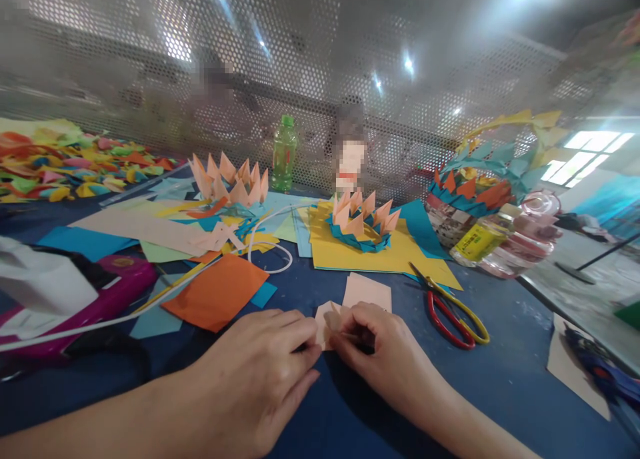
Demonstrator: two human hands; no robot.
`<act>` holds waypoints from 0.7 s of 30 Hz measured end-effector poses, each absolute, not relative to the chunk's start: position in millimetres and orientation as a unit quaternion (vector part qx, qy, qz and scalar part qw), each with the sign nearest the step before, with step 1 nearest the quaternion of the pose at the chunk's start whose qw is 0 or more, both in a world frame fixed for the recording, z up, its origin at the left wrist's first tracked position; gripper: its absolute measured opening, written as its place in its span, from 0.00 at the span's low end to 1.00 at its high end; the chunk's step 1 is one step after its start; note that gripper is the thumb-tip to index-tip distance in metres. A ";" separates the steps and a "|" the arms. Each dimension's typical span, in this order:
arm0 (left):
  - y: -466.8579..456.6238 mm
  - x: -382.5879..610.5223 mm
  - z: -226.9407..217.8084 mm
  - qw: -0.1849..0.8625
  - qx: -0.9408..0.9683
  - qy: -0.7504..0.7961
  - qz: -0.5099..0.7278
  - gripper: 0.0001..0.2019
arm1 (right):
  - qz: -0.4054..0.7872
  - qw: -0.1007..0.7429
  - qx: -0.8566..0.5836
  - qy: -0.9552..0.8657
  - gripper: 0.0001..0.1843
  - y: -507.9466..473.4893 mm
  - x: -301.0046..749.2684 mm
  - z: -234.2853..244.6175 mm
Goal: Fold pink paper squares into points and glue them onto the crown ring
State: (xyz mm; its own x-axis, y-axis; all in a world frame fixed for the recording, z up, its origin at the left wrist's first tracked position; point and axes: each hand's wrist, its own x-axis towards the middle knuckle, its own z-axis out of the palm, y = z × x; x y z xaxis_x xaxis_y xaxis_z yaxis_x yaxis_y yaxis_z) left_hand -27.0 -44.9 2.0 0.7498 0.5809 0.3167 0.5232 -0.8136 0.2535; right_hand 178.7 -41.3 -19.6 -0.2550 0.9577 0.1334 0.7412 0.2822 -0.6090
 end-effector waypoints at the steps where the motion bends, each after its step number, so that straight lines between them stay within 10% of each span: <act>1: -44.8 -26.6 1.7 0.073 0.932 0.298 0.192 0.09 | 0.223 0.249 -0.559 -0.759 0.08 -41.2 179.2 -19.6; 21: -43.8 -29.4 -2.5 0.062 0.928 0.303 0.208 0.11 | 0.294 0.261 -0.567 -0.724 0.07 -39.6 192.1 -13.1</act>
